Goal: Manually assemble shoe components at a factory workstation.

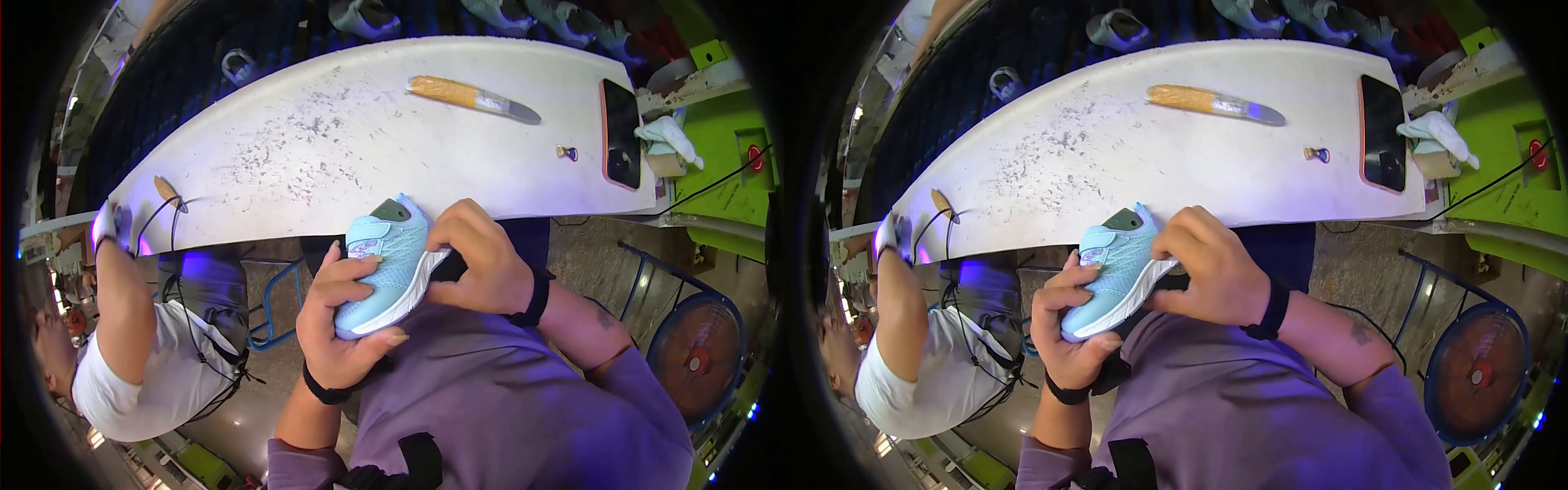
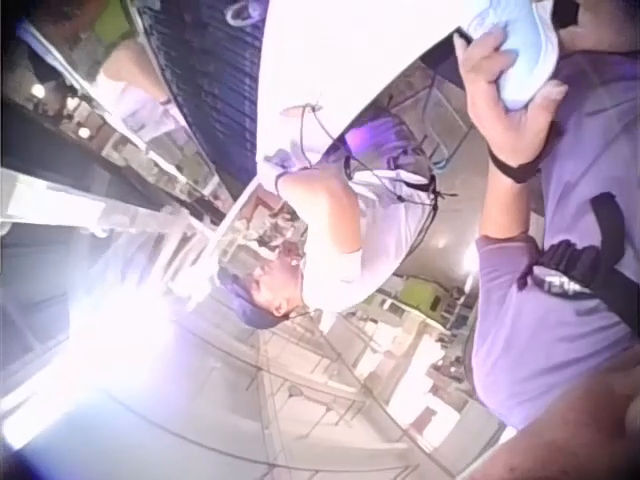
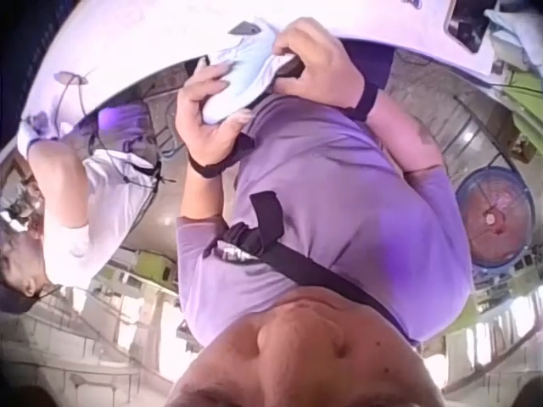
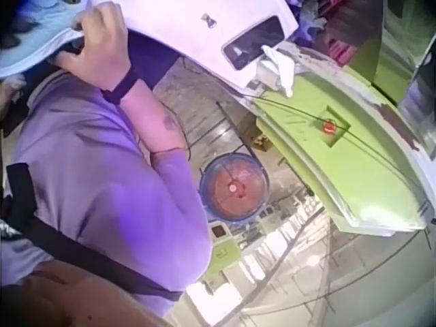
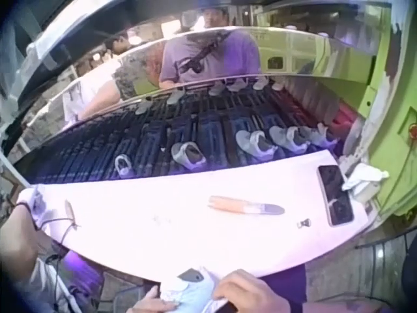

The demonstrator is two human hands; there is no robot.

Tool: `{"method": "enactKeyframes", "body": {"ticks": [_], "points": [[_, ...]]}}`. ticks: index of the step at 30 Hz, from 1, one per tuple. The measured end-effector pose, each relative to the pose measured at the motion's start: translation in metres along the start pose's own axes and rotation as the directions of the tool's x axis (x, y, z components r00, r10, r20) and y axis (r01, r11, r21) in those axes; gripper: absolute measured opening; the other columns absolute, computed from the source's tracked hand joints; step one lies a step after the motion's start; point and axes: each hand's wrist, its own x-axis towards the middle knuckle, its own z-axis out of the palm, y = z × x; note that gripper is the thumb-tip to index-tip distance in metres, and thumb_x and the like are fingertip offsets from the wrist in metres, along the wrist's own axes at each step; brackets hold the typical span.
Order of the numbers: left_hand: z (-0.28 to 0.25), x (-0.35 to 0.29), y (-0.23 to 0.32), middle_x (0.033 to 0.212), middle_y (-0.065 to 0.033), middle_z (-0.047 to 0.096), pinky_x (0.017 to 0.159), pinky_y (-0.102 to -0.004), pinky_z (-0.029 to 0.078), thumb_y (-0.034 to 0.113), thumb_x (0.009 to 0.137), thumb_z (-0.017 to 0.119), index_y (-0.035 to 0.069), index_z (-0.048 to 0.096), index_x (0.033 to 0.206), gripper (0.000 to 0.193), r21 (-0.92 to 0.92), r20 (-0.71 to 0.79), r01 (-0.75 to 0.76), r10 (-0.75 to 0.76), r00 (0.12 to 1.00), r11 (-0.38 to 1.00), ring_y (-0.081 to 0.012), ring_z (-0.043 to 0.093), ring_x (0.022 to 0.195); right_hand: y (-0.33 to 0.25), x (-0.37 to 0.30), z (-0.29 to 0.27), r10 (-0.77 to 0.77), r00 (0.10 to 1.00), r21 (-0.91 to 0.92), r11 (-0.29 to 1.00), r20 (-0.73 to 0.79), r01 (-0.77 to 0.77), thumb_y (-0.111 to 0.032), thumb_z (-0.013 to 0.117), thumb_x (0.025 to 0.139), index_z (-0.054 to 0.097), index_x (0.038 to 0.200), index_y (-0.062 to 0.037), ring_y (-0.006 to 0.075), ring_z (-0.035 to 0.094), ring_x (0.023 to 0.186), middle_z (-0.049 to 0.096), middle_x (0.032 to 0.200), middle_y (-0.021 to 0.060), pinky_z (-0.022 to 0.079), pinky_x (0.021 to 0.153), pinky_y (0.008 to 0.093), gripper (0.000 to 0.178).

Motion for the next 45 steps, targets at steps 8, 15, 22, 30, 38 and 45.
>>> {"method": "enactKeyframes", "body": {"ticks": [8, 15, 22, 30, 38, 45], "points": [[0.009, 0.007, 0.019, 0.121, -0.0204, 0.065, 0.102, -0.0460, 0.047, 0.050, 0.074, 0.087, 0.003, 0.054, 0.105, 0.065, 0.055, -0.027, 0.150, -0.149, 0.988, 0.987, -0.0311, 0.063, 0.111, -0.003, 0.010, 0.005, -0.141, 0.988, 0.149, 0.977, -0.067, 0.150, -0.009, 0.085, 0.064, 0.056, 0.082, -0.0080, 0.0286, 0.056, 0.078, 0.053, 0.085, 0.0071, 0.045, 0.069, 0.0383, 0.034], [0.010, 0.016, 0.013, 0.115, -0.0186, 0.068, 0.092, -0.0423, 0.052, 0.051, 0.065, 0.090, 0.003, 0.054, 0.101, 0.070, 0.156, 0.024, -0.006, 0.002, 1.000, 0.988, -0.0302, 0.065, 0.105, 0.008, 0.008, 0.006, -0.301, 0.943, 0.175, 0.930, -0.146, 0.324, -0.010, 0.084, 0.066, 0.054, 0.079, -0.0107, 0.0265, 0.055, 0.082, 0.052, 0.084, 0.0046, 0.042, 0.071, 0.0380, 0.033], [0.006, 0.019, 0.012, 0.110, -0.0183, 0.071, 0.088, -0.0431, 0.054, 0.052, 0.063, 0.090, 0.003, 0.056, 0.098, 0.069, 0.240, 0.076, -0.087, 0.070, 0.995, 0.967, -0.0329, 0.067, 0.099, -0.019, 0.015, -0.001, -0.213, 0.973, 0.055, 0.974, -0.087, 0.218, -0.009, 0.084, 0.065, 0.055, 0.081, -0.0107, 0.0267, 0.056, 0.079, 0.054, 0.085, 0.0052, 0.043, 0.072, 0.0386, 0.032], [0.006, 0.025, 0.021, 0.111, -0.0186, 0.071, 0.084, -0.0418, 0.055, 0.058, 0.063, 0.086, 0.002, 0.056, 0.098, 0.073, 0.241, 0.123, -0.084, 0.056, 0.991, 0.967, -0.0331, 0.066, 0.097, -0.031, 0.000, 0.004, -0.333, 0.943, 0.030, 0.942, -0.027, 0.333, -0.006, 0.079, 0.064, 0.055, 0.079, -0.0076, 0.0274, 0.056, 0.076, 0.055, 0.085, 0.0066, 0.044, 0.066, 0.0371, 0.028], [0.002, 0.023, 0.003, 0.110, -0.0135, 0.074, 0.076, -0.0374, 0.057, 0.039, 0.060, 0.095, 0.006, 0.059, 0.087, 0.055, 0.269, 0.160, -0.303, 0.268, 0.950, 0.914, -0.0321, 0.068, 0.092, -0.011, 0.004, 0.005, -0.215, 0.976, 0.073, 0.974, -0.014, 0.216, -0.018, 0.082, 0.060, 0.054, 0.083, -0.0109, 0.0284, 0.054, 0.086, 0.050, 0.087, 0.0062, 0.045, 0.076, 0.0397, 0.036], [-0.019, 0.010, -0.009, 0.112, -0.0199, 0.070, 0.082, -0.0408, 0.057, 0.027, 0.066, 0.096, 0.005, 0.057, 0.087, 0.049, 0.188, 0.135, -0.201, 0.177, 0.975, 0.962, -0.0331, 0.068, 0.096, 0.009, 0.020, 0.013, -0.193, 0.981, -0.003, 0.981, -0.016, 0.193, -0.017, 0.085, 0.055, 0.053, 0.077, -0.0105, 0.0273, 0.054, 0.070, 0.048, 0.079, 0.0060, 0.043, 0.060, 0.0387, 0.039]]}}
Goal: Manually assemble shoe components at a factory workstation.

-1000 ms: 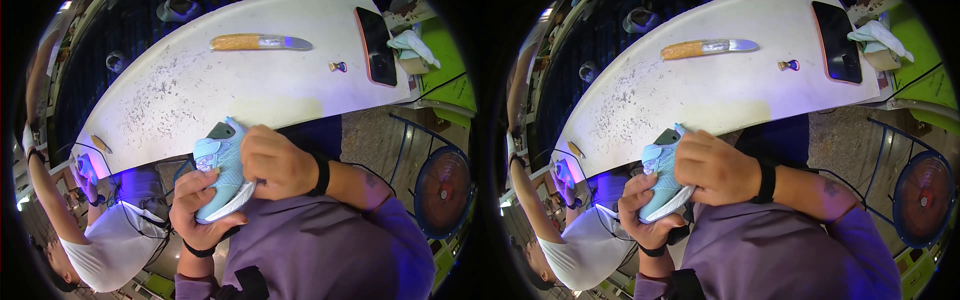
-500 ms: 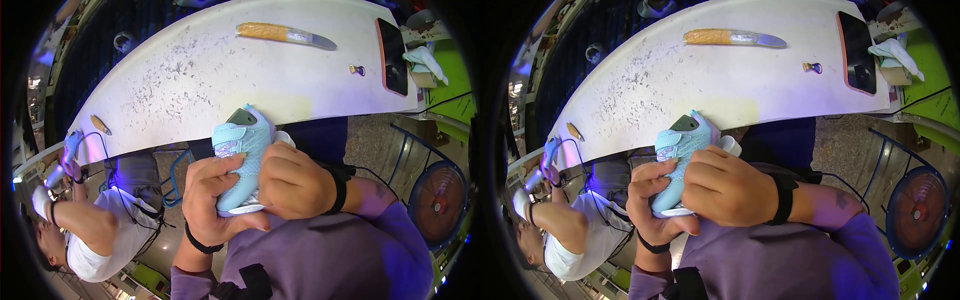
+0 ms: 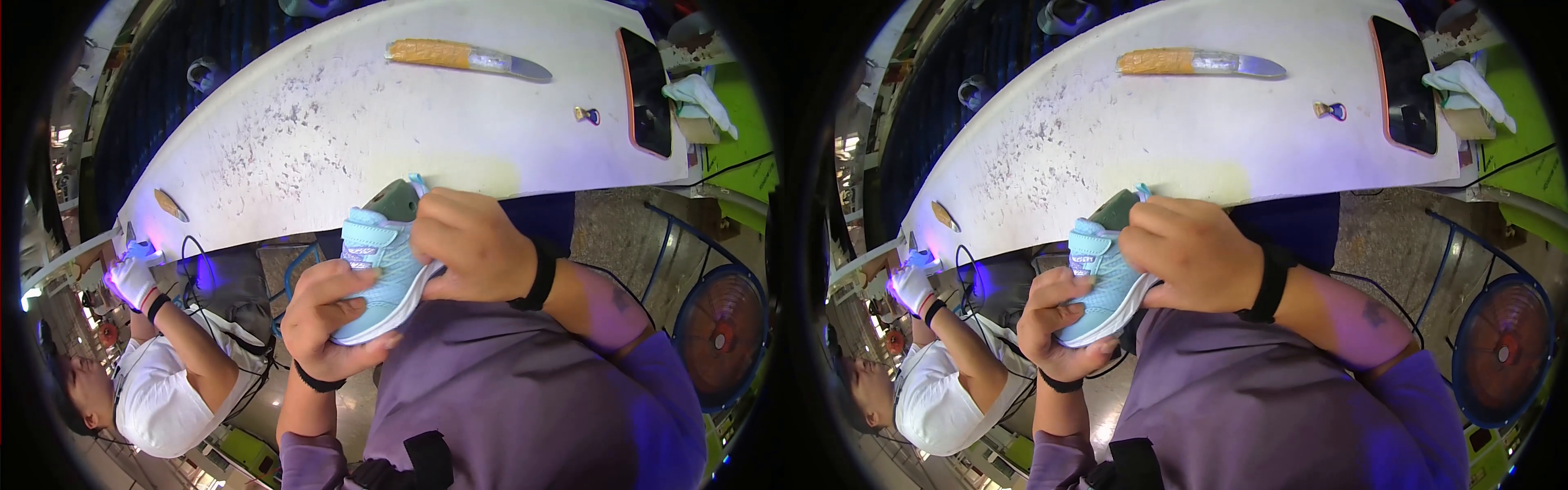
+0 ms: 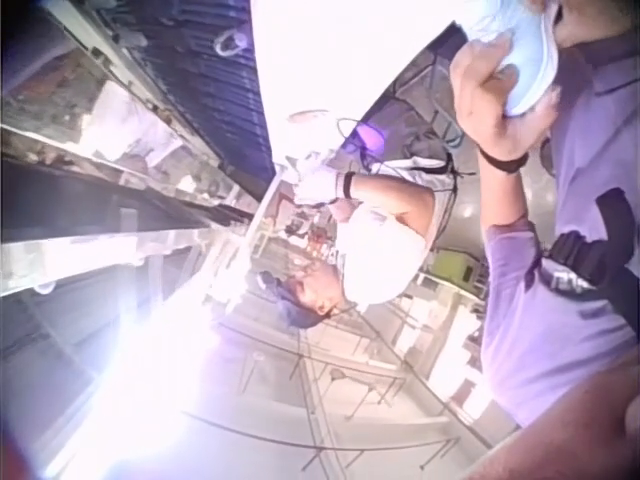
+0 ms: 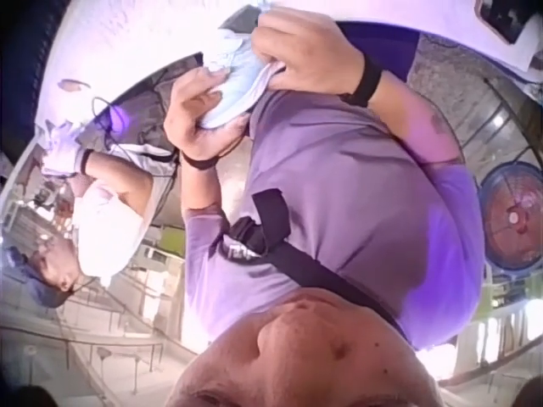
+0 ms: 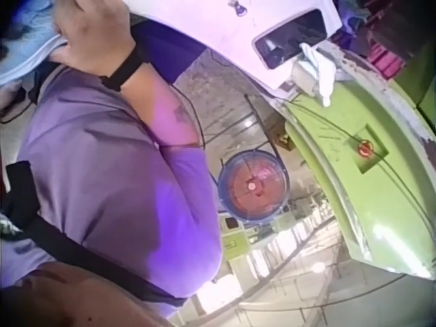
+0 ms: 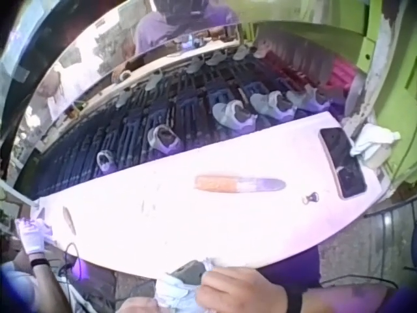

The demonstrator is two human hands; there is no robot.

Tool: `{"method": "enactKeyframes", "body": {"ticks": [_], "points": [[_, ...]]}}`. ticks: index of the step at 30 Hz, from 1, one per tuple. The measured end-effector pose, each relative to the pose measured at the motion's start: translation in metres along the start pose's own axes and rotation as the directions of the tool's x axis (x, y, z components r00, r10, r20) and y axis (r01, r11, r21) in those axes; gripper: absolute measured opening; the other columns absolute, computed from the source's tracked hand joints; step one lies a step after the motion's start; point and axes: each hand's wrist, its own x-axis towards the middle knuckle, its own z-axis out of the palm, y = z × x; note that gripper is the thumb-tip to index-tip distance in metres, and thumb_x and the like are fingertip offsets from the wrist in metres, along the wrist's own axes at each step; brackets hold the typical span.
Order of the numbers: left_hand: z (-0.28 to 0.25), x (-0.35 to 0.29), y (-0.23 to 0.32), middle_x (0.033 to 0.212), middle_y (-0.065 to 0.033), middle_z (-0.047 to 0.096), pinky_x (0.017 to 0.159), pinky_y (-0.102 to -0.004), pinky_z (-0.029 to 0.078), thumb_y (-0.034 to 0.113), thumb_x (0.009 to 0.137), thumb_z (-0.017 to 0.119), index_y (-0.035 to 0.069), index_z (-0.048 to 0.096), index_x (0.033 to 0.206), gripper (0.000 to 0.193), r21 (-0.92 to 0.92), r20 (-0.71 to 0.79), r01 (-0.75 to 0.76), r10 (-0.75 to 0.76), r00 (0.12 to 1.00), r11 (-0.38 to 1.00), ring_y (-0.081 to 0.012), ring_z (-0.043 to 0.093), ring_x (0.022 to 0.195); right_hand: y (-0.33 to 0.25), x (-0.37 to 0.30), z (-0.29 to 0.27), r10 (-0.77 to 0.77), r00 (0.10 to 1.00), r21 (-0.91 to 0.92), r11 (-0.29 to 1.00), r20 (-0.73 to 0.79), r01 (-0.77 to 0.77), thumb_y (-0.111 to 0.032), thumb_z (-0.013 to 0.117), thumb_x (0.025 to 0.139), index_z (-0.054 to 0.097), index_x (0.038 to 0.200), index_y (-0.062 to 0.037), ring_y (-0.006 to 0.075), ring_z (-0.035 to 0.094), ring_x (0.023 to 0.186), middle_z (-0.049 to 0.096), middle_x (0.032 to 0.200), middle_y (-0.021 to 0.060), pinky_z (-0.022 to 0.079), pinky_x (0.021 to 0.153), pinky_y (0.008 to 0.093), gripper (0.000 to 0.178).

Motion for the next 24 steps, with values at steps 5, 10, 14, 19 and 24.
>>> {"method": "enactKeyframes", "body": {"ticks": [5, 10, 14, 19, 24], "points": [[-0.006, 0.002, -0.003, 0.120, -0.0263, 0.063, 0.083, -0.0386, 0.054, 0.033, 0.069, 0.093, 0.003, 0.047, 0.093, 0.061, 0.067, 0.047, 0.389, -0.393, 0.918, 0.919, -0.0327, 0.066, 0.099, -0.012, 0.012, 0.011, 0.031, 0.990, -0.208, 0.978, 0.134, -0.003, -0.022, 0.082, 0.063, 0.055, 0.082, -0.0109, 0.0240, 0.060, 0.079, 0.052, 0.084, 0.0055, 0.049, 0.063, 0.0368, 0.034], [-0.007, 0.009, -0.007, 0.083, -0.0130, 0.062, 0.068, -0.0295, 0.048, 0.025, 0.074, 0.086, 0.004, 0.041, 0.085, 0.050, 0.031, 0.070, 0.642, -0.643, 0.763, 0.766, -0.0158, 0.052, 0.072, -0.015, 0.022, 0.010, 0.017, 0.988, -0.201, 0.979, 0.155, 0.014, -0.023, 0.083, 0.065, 0.056, 0.077, -0.0112, 0.0229, 0.061, 0.078, 0.053, 0.081, 0.0046, 0.050, 0.062, 0.0373, 0.032], [0.002, -0.005, -0.024, 0.097, -0.0061, 0.059, 0.078, -0.0264, 0.045, 0.023, 0.084, 0.073, 0.006, 0.044, 0.098, 0.036, -0.438, -0.010, 0.652, -0.728, 0.685, 0.619, -0.0086, 0.050, 0.085, 0.003, 0.013, -0.022, 0.160, 0.985, 0.288, 0.948, -0.065, -0.135, -0.031, 0.082, 0.079, 0.064, 0.096, -0.0075, 0.0212, 0.060, 0.087, 0.060, 0.097, 0.0079, 0.048, 0.074, 0.0322, 0.035], [0.035, 0.059, 0.006, 0.133, -0.0211, 0.056, 0.101, -0.0400, 0.048, 0.026, 0.082, 0.079, 0.000, 0.031, 0.150, 0.087, -0.660, -0.161, 0.220, -0.421, 0.893, 0.718, -0.0265, 0.060, 0.118, -0.020, 0.058, -0.064, 0.379, 0.906, 0.732, 0.669, -0.189, -0.127, -0.049, 0.064, 0.098, 0.063, 0.113, 0.0014, 0.0172, 0.062, 0.108, 0.066, 0.115, 0.0121, 0.049, 0.097, 0.0326, 0.053], [0.025, 0.105, 0.012, 0.112, -0.0216, 0.063, 0.089, -0.0402, 0.054, 0.025, 0.070, 0.089, 0.000, 0.048, 0.136, 0.081, 0.130, -0.068, 0.116, -0.108, 0.992, 0.985, -0.0376, 0.066, 0.101, -0.004, 0.075, -0.061, 0.501, 0.865, 0.840, 0.477, -0.017, -0.259, -0.062, 0.033, 0.105, 0.063, 0.118, 0.0032, 0.0192, 0.065, 0.103, 0.067, 0.112, 0.0155, 0.053, 0.093, 0.0339, 0.073]]}}
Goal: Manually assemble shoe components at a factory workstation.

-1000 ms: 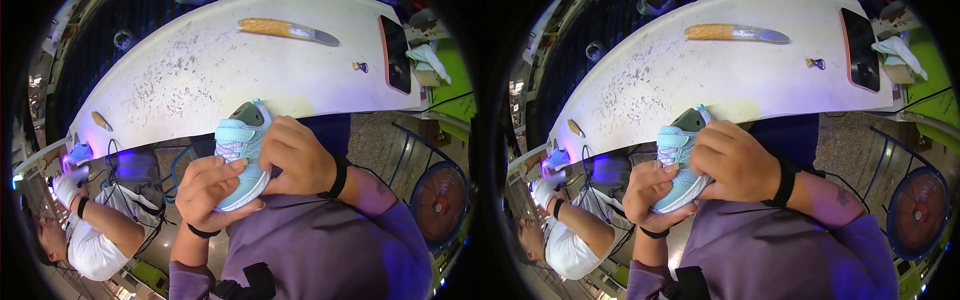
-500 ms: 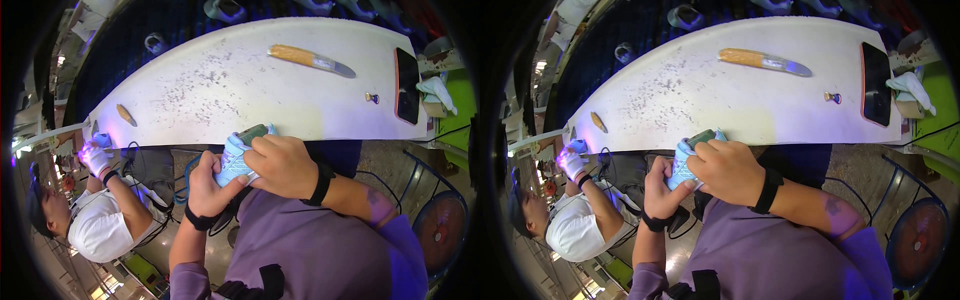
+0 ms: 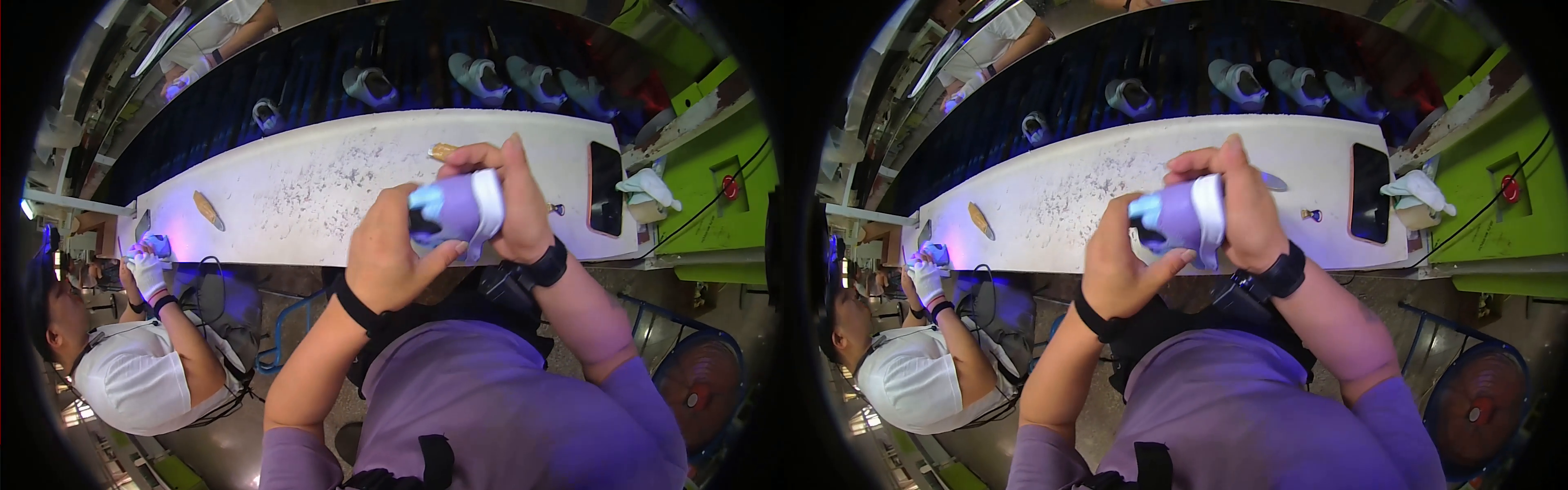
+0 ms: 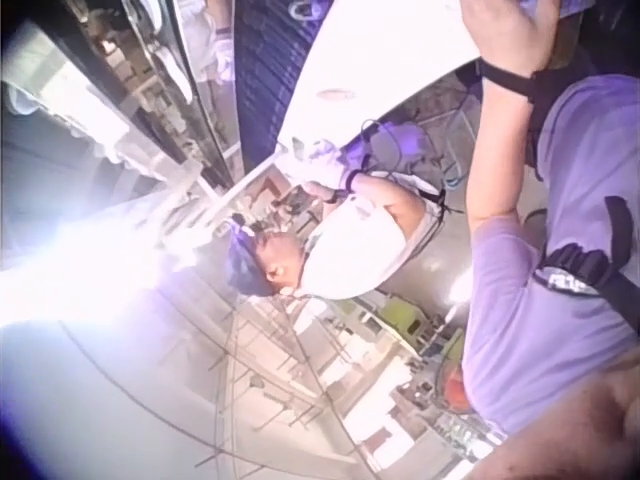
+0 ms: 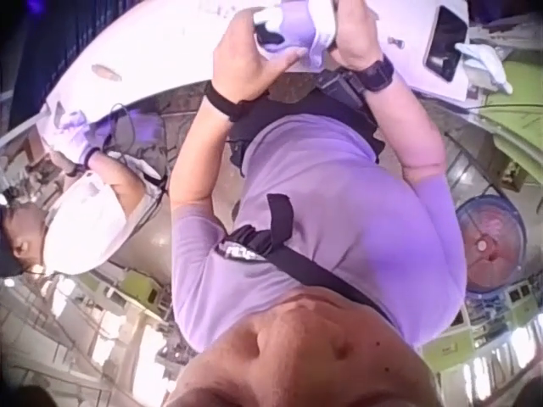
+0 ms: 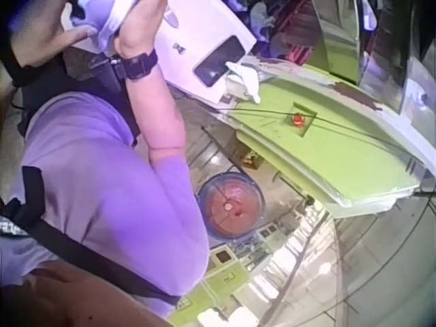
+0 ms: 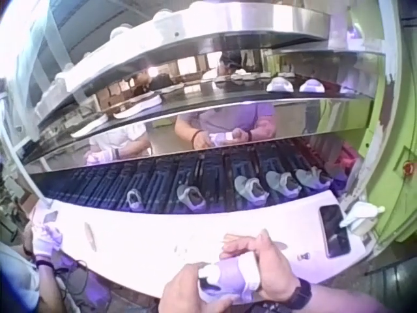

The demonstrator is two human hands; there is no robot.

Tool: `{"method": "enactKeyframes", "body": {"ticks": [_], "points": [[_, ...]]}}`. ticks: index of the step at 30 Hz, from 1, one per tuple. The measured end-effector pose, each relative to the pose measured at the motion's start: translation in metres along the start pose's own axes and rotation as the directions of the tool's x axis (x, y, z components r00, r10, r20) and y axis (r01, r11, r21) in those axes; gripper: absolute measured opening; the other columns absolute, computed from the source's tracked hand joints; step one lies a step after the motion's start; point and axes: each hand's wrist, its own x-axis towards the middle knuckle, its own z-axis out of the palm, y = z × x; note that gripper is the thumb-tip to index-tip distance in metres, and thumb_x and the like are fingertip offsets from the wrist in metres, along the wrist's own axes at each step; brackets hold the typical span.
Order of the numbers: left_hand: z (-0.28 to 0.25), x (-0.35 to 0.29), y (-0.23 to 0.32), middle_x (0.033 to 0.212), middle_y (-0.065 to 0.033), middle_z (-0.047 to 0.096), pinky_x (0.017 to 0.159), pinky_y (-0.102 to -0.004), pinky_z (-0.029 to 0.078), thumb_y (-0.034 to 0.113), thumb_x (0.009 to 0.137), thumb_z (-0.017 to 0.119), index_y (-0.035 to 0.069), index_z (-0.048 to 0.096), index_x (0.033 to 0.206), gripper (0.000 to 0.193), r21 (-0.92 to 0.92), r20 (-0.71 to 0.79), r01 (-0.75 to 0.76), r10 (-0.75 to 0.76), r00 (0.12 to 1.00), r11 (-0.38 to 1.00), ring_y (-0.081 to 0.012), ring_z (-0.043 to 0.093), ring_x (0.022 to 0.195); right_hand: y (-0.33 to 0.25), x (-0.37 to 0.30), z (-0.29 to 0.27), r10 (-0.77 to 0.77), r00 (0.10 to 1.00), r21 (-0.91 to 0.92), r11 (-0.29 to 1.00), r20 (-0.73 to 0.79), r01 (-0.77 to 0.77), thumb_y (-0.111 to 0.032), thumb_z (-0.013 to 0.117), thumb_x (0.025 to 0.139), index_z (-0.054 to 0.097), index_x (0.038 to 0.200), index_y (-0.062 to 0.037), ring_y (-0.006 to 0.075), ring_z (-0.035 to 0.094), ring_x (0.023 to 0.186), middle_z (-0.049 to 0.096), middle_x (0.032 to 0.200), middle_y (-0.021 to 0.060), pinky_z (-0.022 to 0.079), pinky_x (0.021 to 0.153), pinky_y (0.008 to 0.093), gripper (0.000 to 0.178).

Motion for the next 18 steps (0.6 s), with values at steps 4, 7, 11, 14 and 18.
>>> {"method": "enactKeyframes", "body": {"ticks": [4, 7, 11, 14, 18], "points": [[-0.026, 0.001, 0.006, 0.097, -0.0183, 0.068, 0.075, -0.0424, 0.057, 0.027, 0.064, 0.090, 0.001, 0.061, 0.118, 0.066, 0.143, 0.112, 0.096, -0.112, 0.987, 0.985, -0.0352, 0.070, 0.086, -0.007, -0.008, 0.017, -0.176, 0.915, -0.415, 0.849, 0.362, 0.327, -0.054, 0.060, 0.091, 0.054, 0.136, -0.0015, 0.0205, 0.055, 0.122, 0.058, 0.130, 0.0139, 0.045, 0.105, 0.0359, 0.069], [-0.028, -0.007, -0.014, 0.096, -0.0178, 0.069, 0.072, -0.0417, 0.057, 0.026, 0.062, 0.090, 0.001, 0.065, 0.111, 0.061, 0.124, 0.068, -0.108, 0.100, 0.993, 0.986, -0.0356, 0.070, 0.084, -0.016, -0.007, 0.034, -0.100, 0.857, -0.577, 0.700, 0.505, 0.421, -0.027, 0.074, 0.079, 0.061, 0.126, -0.0052, 0.0250, 0.056, 0.123, 0.058, 0.130, 0.0149, 0.043, 0.106, 0.0372, 0.053], [-0.034, -0.016, -0.026, 0.086, -0.0140, 0.072, 0.074, -0.0366, 0.057, 0.022, 0.060, 0.093, 0.000, 0.070, 0.106, 0.056, -0.008, 0.190, 0.153, -0.149, 0.970, 0.988, -0.0298, 0.072, 0.078, -0.002, 0.006, 0.035, 0.024, 0.838, -0.551, 0.763, 0.545, 0.337, -0.011, 0.076, 0.073, 0.069, 0.105, -0.0083, 0.0287, 0.057, 0.121, 0.058, 0.128, 0.0169, 0.043, 0.105, 0.0380, 0.032], [-0.032, -0.025, -0.037, 0.086, -0.0122, 0.074, 0.076, -0.0323, 0.056, 0.019, 0.063, 0.094, 0.000, 0.071, 0.104, 0.051, -0.254, 0.190, 0.349, -0.308, 0.932, 0.902, -0.0193, 0.072, 0.081, 0.024, 0.013, 0.018, -0.089, 0.911, -0.128, 0.980, 0.402, 0.152, -0.002, 0.067, 0.072, 0.063, 0.100, -0.0060, 0.0244, 0.058, 0.117, 0.061, 0.112, 0.0101, 0.044, 0.103, 0.0364, 0.028], [-0.029, -0.038, -0.041, 0.089, -0.0111, 0.074, 0.078, -0.0309, 0.056, 0.019, 0.067, 0.094, -0.002, 0.071, 0.105, 0.050, -0.325, 0.178, 0.373, -0.332, 0.926, 0.869, -0.0150, 0.071, 0.085, 0.044, 0.006, 0.013, -0.059, 0.962, 0.259, 0.966, 0.268, -0.012, 0.001, 0.061, 0.071, 0.056, 0.115, -0.0059, 0.0182, 0.055, 0.109, 0.054, 0.105, 0.0044, 0.042, 0.100, 0.0321, 0.044]]}}
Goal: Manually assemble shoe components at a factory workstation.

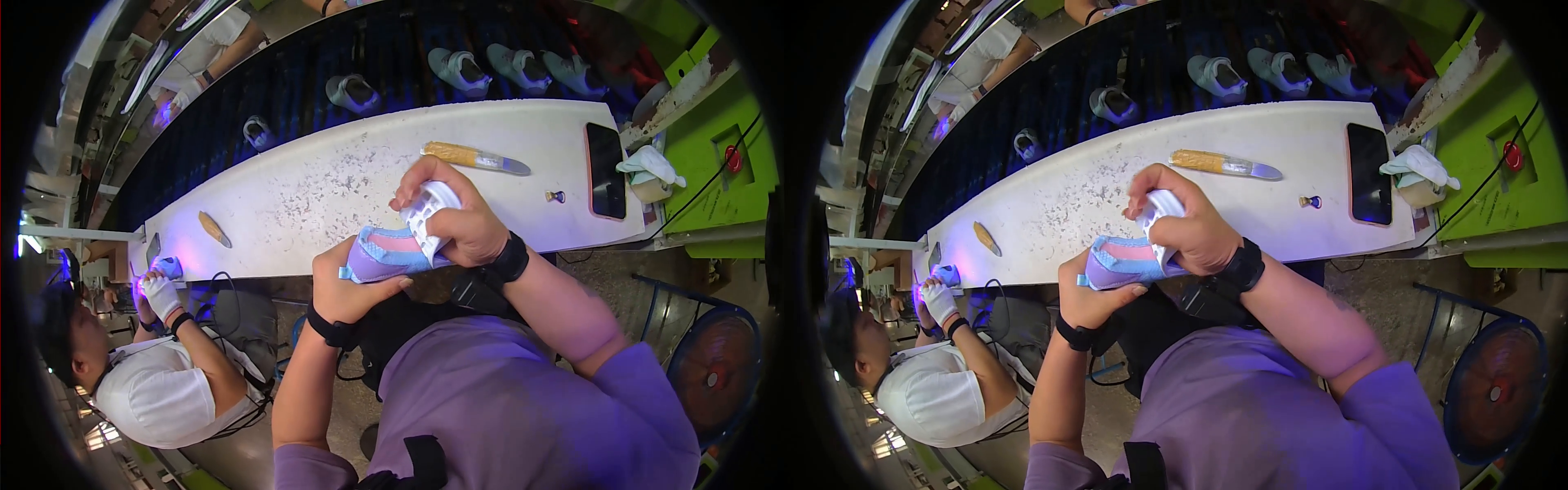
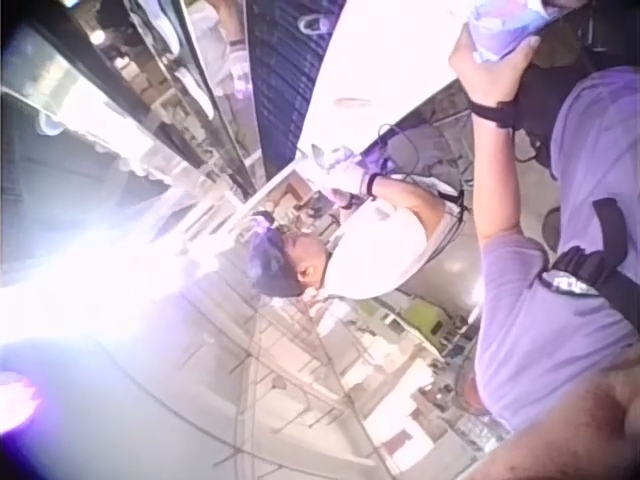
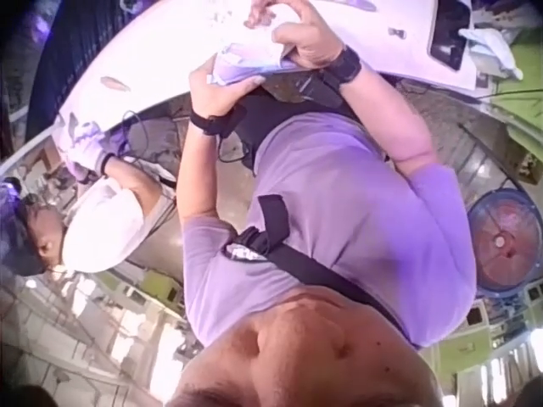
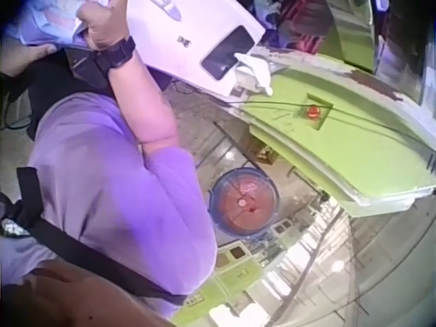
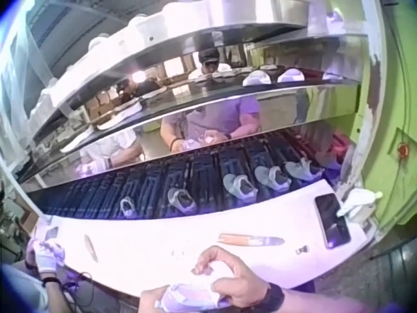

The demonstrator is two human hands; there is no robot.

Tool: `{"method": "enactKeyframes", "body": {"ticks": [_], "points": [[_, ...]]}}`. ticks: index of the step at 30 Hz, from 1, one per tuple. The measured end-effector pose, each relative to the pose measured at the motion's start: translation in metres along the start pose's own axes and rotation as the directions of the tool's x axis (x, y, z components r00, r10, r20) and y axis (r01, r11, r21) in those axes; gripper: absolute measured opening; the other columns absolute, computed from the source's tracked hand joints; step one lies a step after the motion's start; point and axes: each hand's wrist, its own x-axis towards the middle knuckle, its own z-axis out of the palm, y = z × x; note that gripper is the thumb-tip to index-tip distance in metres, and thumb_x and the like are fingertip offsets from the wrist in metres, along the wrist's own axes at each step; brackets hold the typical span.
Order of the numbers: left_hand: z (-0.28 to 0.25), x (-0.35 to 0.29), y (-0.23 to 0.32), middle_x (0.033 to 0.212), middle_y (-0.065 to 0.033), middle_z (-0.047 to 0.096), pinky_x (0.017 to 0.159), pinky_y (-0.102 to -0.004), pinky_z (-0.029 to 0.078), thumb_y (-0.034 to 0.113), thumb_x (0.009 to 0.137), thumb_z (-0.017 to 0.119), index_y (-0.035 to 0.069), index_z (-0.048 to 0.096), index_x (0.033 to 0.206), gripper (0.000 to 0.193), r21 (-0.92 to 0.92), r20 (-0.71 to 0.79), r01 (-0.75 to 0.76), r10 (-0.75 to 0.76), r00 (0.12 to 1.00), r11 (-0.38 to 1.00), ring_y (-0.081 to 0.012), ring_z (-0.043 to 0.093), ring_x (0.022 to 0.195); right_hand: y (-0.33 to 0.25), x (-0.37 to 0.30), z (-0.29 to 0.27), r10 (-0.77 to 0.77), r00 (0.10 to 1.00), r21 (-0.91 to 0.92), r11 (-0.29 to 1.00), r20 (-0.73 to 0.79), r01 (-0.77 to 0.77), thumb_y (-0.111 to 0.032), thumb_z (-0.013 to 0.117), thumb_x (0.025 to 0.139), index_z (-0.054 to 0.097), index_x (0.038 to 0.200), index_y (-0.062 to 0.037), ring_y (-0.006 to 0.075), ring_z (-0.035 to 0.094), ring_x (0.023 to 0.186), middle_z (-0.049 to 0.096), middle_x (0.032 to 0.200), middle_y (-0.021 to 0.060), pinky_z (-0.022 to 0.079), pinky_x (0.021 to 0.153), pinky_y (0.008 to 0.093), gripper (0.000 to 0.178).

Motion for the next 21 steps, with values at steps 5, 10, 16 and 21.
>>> {"method": "enactKeyframes", "body": {"ticks": [5, 10, 16, 21], "points": [[0.005, 0.015, 0.037, 0.082, -0.0185, 0.073, 0.072, -0.0370, 0.057, 0.030, 0.063, 0.093, -0.003, 0.071, 0.097, 0.053, 0.336, 0.043, -0.103, 0.094, 0.995, 0.936, -0.0289, 0.073, 0.076, -0.033, 0.003, 0.030, 0.093, 0.991, -0.497, 0.867, 0.096, -0.033, -0.005, 0.062, 0.072, 0.044, 0.136, -0.0077, 0.0121, 0.047, 0.106, 0.047, 0.110, 0.0029, 0.040, 0.096, 0.0271, 0.067], [0.026, 0.055, 0.080, 0.070, -0.0219, 0.068, 0.067, -0.0445, 0.057, 0.043, 0.063, 0.087, -0.003, 0.070, 0.083, 0.054, 0.633, 0.172, -0.220, 0.142, 0.975, 0.742, -0.0391, 0.069, 0.068, -0.059, 0.004, 0.011, 0.125, 0.989, -0.569, 0.820, 0.074, -0.061, -0.012, 0.063, 0.085, 0.041, 0.142, -0.0073, 0.0120, 0.052, 0.098, 0.049, 0.105, 0.0040, 0.044, 0.087, 0.0255, 0.061], [0.036, 0.060, 0.092, 0.072, -0.0183, 0.070, 0.067, -0.0423, 0.057, 0.042, 0.063, 0.088, 0.002, 0.072, 0.089, 0.051, 0.727, 0.202, -0.237, 0.129, 0.971, 0.645, -0.0369, 0.070, 0.070, -0.057, 0.003, 0.005, -0.047, 0.998, -0.586, 0.808, 0.042, 0.063, -0.036, 0.047, 0.100, 0.049, 0.140, -0.0034, 0.0183, 0.054, 0.118, 0.059, 0.122, 0.0120, 0.039, 0.104, 0.0309, 0.052], [0.014, 0.029, 0.051, 0.108, -0.0164, 0.072, 0.086, -0.0376, 0.057, 0.033, 0.050, 0.100, 0.001, 0.063, 0.118, 0.084, 0.365, 0.149, -0.227, 0.184, 0.971, 0.903, -0.0316, 0.072, 0.100, -0.015, -0.046, 0.006, -0.362, 0.923, -0.588, 0.722, 0.128, 0.365, -0.046, 0.080, 0.081, 0.049, 0.141, -0.0049, 0.0226, 0.057, 0.114, 0.058, 0.122, 0.0117, 0.046, 0.098, 0.0353, 0.079]]}}
